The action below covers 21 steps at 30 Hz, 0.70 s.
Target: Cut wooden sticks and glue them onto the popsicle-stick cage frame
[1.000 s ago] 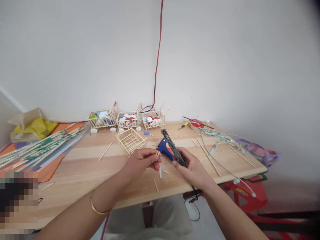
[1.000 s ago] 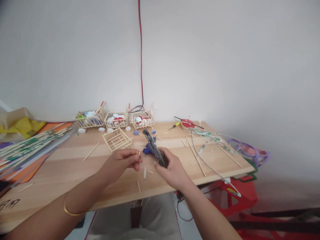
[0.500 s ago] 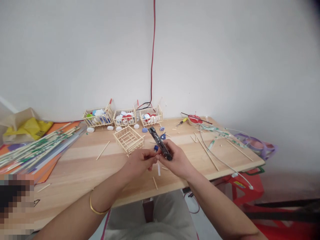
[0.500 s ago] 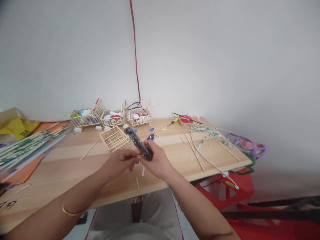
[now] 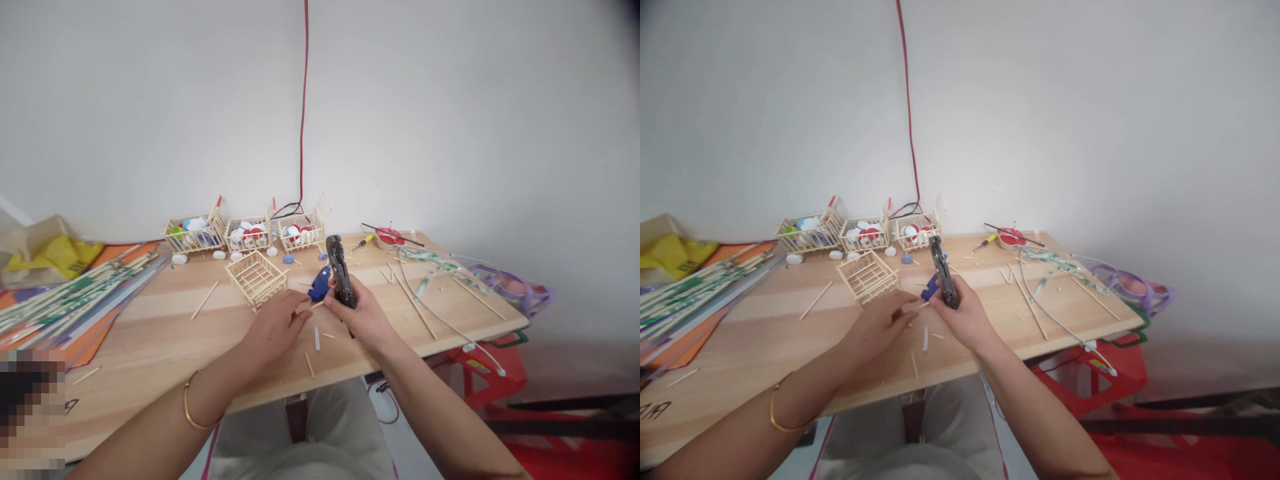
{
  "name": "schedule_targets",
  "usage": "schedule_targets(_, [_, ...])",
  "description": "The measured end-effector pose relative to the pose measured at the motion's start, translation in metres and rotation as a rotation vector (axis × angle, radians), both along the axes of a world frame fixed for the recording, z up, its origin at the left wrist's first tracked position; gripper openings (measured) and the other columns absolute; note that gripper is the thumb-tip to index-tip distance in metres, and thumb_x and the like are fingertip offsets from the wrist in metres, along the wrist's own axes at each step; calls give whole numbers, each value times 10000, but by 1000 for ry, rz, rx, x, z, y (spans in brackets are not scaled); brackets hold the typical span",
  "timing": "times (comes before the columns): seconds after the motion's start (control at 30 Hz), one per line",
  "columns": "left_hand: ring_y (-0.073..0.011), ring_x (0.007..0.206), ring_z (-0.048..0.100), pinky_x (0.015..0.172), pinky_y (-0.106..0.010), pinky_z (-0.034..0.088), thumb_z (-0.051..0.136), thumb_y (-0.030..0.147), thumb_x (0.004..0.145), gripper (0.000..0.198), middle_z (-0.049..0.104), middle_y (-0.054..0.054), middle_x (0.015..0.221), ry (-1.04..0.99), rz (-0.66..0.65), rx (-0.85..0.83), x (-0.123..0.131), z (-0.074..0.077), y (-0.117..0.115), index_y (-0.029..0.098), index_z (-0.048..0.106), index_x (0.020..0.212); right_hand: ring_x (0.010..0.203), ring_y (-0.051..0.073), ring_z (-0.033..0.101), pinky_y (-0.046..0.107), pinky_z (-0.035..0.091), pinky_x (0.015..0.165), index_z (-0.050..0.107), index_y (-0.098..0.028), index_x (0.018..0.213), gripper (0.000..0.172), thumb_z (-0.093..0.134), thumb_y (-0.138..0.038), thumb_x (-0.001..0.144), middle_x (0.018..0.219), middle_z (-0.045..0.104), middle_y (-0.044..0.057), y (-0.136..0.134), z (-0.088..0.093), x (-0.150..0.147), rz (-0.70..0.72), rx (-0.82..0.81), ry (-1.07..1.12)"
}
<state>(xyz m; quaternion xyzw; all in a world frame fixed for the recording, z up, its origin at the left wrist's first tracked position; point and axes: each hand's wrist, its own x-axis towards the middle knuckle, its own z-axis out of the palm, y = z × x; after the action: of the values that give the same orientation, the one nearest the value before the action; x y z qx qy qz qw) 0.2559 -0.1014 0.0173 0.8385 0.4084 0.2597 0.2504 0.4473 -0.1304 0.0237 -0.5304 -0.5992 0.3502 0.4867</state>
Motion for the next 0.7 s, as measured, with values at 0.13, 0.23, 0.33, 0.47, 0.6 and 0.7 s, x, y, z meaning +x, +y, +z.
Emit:
schedule_targets(0.13, [-146,655,601,679,-253,455,501,356,899,269,670,-15,769,-214,-56,-149,2,2,-3,205,677,1035,724,140,571,286,469,731,513,-201,974,235,621,-311,796,783,593,-19,-6,4,-8,38,11,-6])
schedule_targets(0.23, [-111,561,546,597,-225,423,507,318,886,247,593,14,652,-295,-79,-246,2,4,-4,192,706,961,732,141,576,280,467,716,508,-205,976,214,609,-283,805,803,604,-12,-11,7,-13,65,24,-34])
schedule_targets(0.33, [-92,512,508,559,-219,415,552,322,847,238,551,28,610,-383,-103,-430,3,8,-3,160,708,927,741,145,583,281,467,715,506,-209,1001,230,609,-275,806,808,607,-11,-13,9,-15,53,37,-65])
schedule_targets(0.47, [-84,497,501,540,-211,413,632,353,792,241,544,32,559,-474,-148,-653,3,8,-2,135,703,868,739,145,584,280,465,711,500,-212,990,235,620,-300,808,803,600,-13,-13,10,-14,37,34,-73])
schedule_targets(0.6, [-79,501,524,533,-221,447,683,391,759,275,567,19,618,-686,-115,-741,3,7,-2,131,691,848,765,152,574,293,467,730,484,-206,1063,294,612,-315,821,856,595,5,-18,17,-8,52,9,-171])
schedule_targets(0.7, [-78,517,532,543,-227,470,711,380,746,258,578,14,645,-830,-84,-678,2,10,-3,134,689,819,864,174,575,321,464,800,458,-199,1159,395,617,-256,801,993,602,43,-26,21,-1,56,12,-315])
